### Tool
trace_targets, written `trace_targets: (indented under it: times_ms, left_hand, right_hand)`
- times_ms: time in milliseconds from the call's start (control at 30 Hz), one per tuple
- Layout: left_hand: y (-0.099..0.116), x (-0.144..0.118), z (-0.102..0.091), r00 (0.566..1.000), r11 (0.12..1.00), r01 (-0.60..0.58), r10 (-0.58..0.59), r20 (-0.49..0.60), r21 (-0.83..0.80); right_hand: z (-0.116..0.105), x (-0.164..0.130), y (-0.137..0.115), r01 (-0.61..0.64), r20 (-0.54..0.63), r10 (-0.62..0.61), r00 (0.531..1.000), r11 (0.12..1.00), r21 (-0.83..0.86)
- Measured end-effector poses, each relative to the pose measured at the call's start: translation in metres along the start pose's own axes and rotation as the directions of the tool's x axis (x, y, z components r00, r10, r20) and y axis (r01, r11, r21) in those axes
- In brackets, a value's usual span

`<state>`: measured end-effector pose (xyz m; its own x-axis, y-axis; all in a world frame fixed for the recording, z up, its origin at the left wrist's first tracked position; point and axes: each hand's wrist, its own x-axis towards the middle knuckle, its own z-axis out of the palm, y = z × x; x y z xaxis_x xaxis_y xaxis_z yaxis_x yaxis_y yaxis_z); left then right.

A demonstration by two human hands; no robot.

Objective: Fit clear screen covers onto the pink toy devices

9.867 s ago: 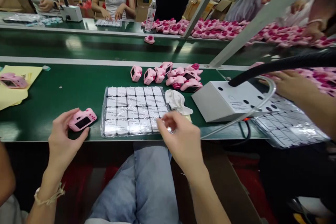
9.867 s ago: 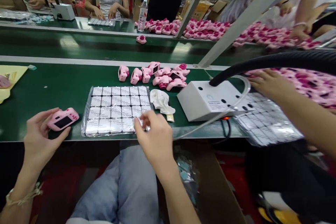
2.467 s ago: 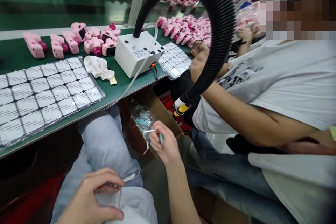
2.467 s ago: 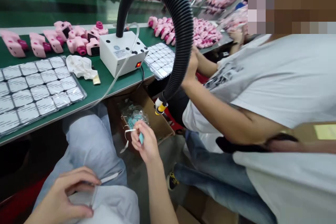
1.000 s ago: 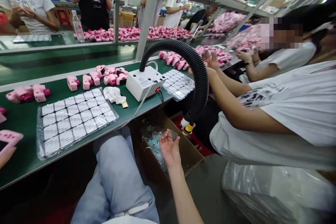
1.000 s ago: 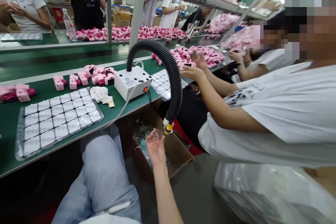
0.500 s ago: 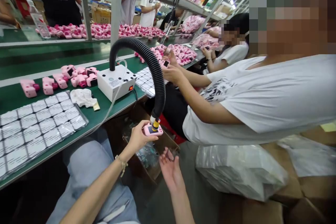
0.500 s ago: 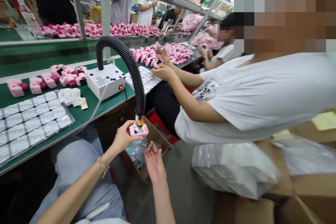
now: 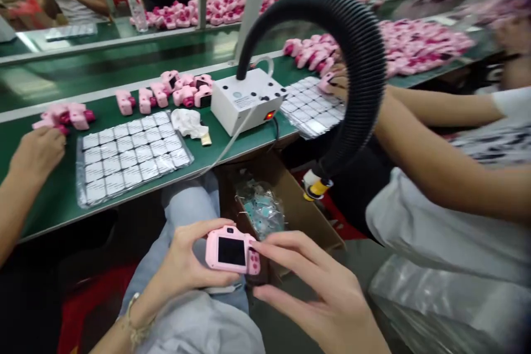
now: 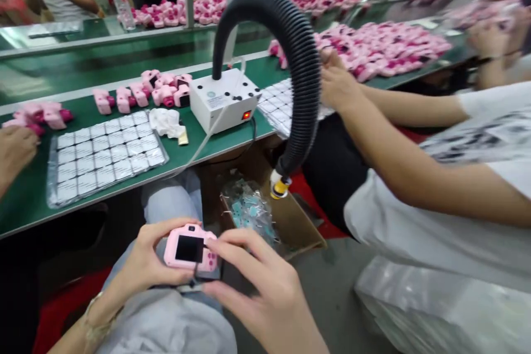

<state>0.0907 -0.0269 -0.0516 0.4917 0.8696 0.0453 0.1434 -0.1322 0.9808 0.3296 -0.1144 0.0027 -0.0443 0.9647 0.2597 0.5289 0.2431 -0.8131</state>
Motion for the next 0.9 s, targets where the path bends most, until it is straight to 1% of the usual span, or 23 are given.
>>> trace_targets:
  times_ms: [33,67,133,200,300,400,533,733,800,900]
  left_hand:
    - [0.005,-0.008,-0.010,0.996,0.994,-0.073,0.076,-0.036,0.081]
    - [0.009,-0.014,-0.019,0.986,0.978,-0.141,0.153,-0.069,0.156]
    - [0.014,-0.024,-0.032,0.956,0.931,-0.232,0.272,-0.113,0.282]
    - [0.018,-0.031,-0.040,0.939,0.906,-0.247,0.312,-0.146,0.345]
    - [0.021,-0.041,-0.047,0.939,0.917,-0.219,0.291,-0.183,0.332]
    - [0.022,-0.047,-0.053,0.948,0.940,-0.192,0.252,-0.194,0.281]
    - [0.015,-0.052,-0.062,0.936,0.932,-0.237,0.294,-0.191,0.276]
    - [0.006,-0.059,-0.076,0.937,0.937,-0.225,0.283,-0.205,0.269]
    - [0.008,-0.062,-0.080,0.935,0.945,-0.229,0.281,-0.217,0.234]
    - [0.013,-0.065,-0.083,0.947,0.974,-0.188,0.214,-0.240,0.128]
  right_hand:
    - [0.003,0.019,-0.012,0.093,0.098,-0.090,0.991,0.995,-0.027]
    - [0.007,0.035,-0.021,0.172,0.174,-0.163,0.971,0.984,-0.039]
    - [0.016,0.057,-0.035,0.271,0.277,-0.245,0.929,0.961,-0.059]
    - [0.025,0.069,-0.044,0.330,0.334,-0.285,0.898,0.940,-0.085]
    - [0.033,0.076,-0.054,0.381,0.372,-0.320,0.871,0.919,-0.103]
    - [0.038,0.077,-0.062,0.386,0.405,-0.317,0.858,0.917,-0.100]
    - [0.047,0.077,-0.072,0.355,0.431,-0.275,0.860,0.927,-0.117]
    - [0.060,0.079,-0.085,0.332,0.437,-0.242,0.866,0.933,-0.141]
    - [0.063,0.081,-0.088,0.321,0.449,-0.238,0.861,0.940,-0.118]
    - [0.070,0.086,-0.090,0.303,0.455,-0.235,0.859,0.949,-0.082]
